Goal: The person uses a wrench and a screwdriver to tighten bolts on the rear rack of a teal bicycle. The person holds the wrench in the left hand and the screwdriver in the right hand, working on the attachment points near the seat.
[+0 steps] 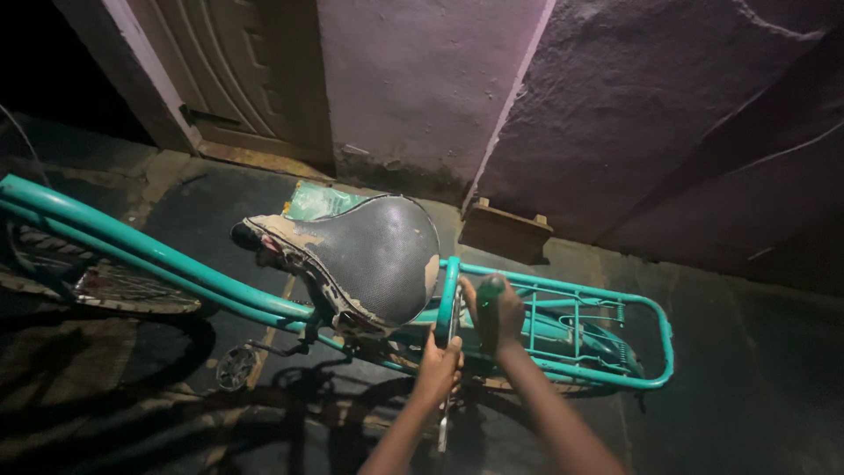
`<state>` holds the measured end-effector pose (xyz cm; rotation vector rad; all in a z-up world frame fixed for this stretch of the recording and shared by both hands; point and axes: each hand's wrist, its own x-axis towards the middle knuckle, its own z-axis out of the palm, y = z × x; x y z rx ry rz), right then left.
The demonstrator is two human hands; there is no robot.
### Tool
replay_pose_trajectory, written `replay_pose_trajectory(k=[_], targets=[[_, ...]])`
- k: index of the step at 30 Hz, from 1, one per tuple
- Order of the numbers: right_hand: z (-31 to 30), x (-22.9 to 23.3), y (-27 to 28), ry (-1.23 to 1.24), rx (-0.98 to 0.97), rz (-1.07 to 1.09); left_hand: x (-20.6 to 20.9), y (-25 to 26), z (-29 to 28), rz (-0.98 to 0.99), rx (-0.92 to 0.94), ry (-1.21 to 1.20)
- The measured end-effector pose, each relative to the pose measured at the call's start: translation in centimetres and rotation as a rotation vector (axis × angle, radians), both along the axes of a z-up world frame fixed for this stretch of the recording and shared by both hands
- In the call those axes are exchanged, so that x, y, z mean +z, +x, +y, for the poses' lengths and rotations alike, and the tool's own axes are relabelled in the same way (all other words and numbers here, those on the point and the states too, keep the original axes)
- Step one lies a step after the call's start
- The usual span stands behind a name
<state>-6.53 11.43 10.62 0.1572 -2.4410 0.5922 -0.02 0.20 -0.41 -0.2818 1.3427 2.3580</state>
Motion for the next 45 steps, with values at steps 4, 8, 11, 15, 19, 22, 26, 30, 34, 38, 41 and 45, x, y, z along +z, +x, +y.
replay_pose_trajectory(k=[4, 8, 11, 15, 19, 22, 26, 30, 34, 38, 41, 45], targets=[[0.3, 1.1, 0.3, -0.079, 0.028, -0.006, 0.1, 0.1, 0.0, 0.015, 0.011, -0.018], [1.0, 1.8, 1.2, -0.408, 0.16, -0.135, -0.5, 0.0, 0.3, 0.048, 0.019, -0.001], [1.5, 1.8, 1.0, -0.451, 0.242, -0.223, -0.2, -0.1, 0.1, -0.002, 0.012, -0.022], [1.7, 1.4, 0.9, -0.62, 0.242, -0.379, 0.7, 0.3, 0.1, -0.031, 0.017, -0.022], [1.5, 0.5, -0.2, -0.634, 0.063, -0.657, 0.6, 0.4, -0.3, 0.0, 0.005, -0.008], [2.6, -0.8, 0.3, -0.59, 0.265, -0.587, -0.1, 0.0, 0.0, 0.028, 0.015, 0.016], [3.3, -1.5, 1.0, -0.499, 0.292, -0.445, -0.4, 0.0, -0.2, 0.047, 0.0, -0.01], [3.4, 1.6, 1.6, -0.2, 0.391, -0.218, -0.4, -0.1, -0.3, 0.02, -0.029, -0.045], [2.2, 3.9, 1.9, -0.323, 0.253, -0.576, -1.1, -0.1, -0.1, 0.084, -0.002, -0.029], [1.7, 3.8, 1.3, -0.33, 0.409, -0.423, -0.3, -0.2, -0.3, 0.0, -0.017, -0.053], [2.5, 3.7, -0.2, -0.261, 0.496, -0.354, 0.8, 0.2, -0.4, -0.006, -0.024, -0.04], [3.1, 3.5, -1.2, -0.199, 0.42, -0.466, 2.2, 0.4, -0.6, -0.037, -0.013, -0.058]])
